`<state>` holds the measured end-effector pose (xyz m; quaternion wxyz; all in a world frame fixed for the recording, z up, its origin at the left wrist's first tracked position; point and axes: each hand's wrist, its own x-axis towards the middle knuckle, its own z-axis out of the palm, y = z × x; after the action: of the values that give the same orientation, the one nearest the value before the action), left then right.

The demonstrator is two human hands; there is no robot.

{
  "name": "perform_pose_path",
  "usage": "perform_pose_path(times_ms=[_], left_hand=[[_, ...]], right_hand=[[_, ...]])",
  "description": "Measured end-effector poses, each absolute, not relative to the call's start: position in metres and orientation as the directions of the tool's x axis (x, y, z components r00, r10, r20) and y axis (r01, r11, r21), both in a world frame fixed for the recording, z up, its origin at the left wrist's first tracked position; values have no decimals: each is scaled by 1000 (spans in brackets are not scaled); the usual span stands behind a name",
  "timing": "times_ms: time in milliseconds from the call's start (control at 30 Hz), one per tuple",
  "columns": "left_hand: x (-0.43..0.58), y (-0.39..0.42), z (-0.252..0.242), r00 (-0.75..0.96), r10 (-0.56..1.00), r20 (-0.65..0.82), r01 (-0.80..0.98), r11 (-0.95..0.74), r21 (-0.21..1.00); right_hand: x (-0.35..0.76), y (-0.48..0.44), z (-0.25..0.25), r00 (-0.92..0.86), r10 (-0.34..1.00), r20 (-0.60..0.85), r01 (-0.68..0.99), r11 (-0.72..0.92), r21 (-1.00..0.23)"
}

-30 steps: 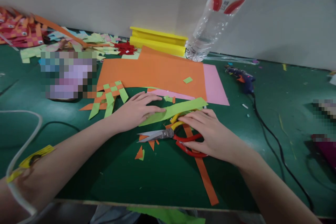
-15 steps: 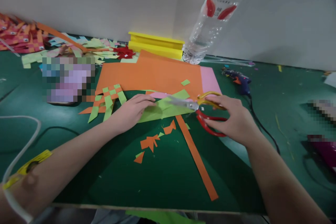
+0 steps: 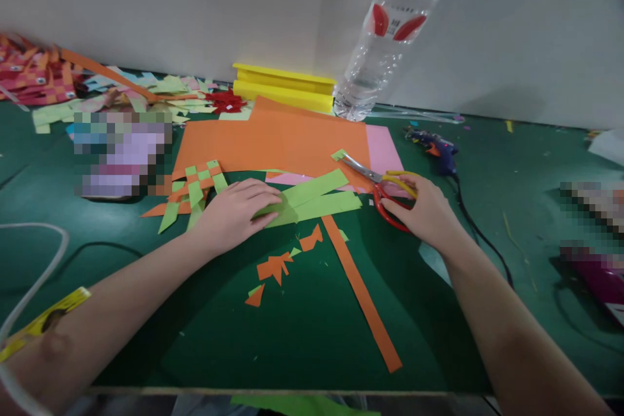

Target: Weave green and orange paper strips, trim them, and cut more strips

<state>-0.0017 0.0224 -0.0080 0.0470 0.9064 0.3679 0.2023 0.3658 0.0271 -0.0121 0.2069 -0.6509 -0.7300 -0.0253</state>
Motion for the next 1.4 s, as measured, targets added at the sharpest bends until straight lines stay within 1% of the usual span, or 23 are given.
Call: perform_pose_path(times_ms=[33, 100, 167, 300, 433, 533, 700, 867, 933, 967, 1067, 1133, 1200, 1267, 1333, 1400], left_hand=[[-2, 22, -8, 656, 676, 336, 643, -734, 220], [-2, 22, -7, 668, 658, 348, 639, -746, 185], [-1, 21, -6, 675, 648, 354, 638, -753, 161], [0, 19, -4, 660, 672, 336, 660, -732, 167], [1, 17, -5, 598, 737, 314, 743, -657, 128], [0, 17, -7, 603, 732, 318, 743, -660, 109], [-1, 16, -7, 612, 712, 343, 733, -674, 90], [1, 13, -3, 611, 714, 342, 736, -671, 85], [0, 12, -3, 612, 710, 349, 735, -673, 80], [0, 12, -2, 611, 707, 355, 734, -675, 80], [0, 13, -3, 607, 705, 367, 731, -676, 89], [0, 15, -4, 608, 709, 357, 732, -675, 93], [1, 17, -6, 603, 718, 348, 740, -666, 93], [2, 19, -8, 601, 722, 343, 744, -662, 89], [2, 19, -9, 606, 715, 349, 741, -667, 80], [3, 19, -9, 612, 707, 354, 739, -671, 64]], right_hand=[[363, 26, -11, -46, 944, 328, 963, 128, -235], [355, 21, -4, -54, 916, 398, 972, 140, -191], [345, 16, 5, -99, 884, 457, 965, 197, -171], [323, 5, 15, -231, 839, 492, 927, 343, -149], [303, -1, 13, -371, 836, 403, 882, 453, -129], [291, -4, 10, -461, 810, 362, 848, 522, -86], [276, -8, 7, -611, 679, 407, 741, 671, -6], [254, -8, 16, -751, 552, 363, 620, 779, 98], [244, -6, 20, -754, 533, 384, 605, 791, 88], [240, -4, 21, -734, 536, 417, 613, 787, 67], [229, 3, 16, -669, 584, 460, 645, 763, -29], [226, 8, 9, -646, 608, 461, 661, 748, -60], [226, 12, 2, -627, 666, 404, 694, 713, -98], [229, 15, -2, -603, 703, 378, 709, 689, -151], [232, 16, -3, -594, 716, 368, 707, 682, -187], [236, 17, -4, -592, 722, 359, 708, 678, -198]])
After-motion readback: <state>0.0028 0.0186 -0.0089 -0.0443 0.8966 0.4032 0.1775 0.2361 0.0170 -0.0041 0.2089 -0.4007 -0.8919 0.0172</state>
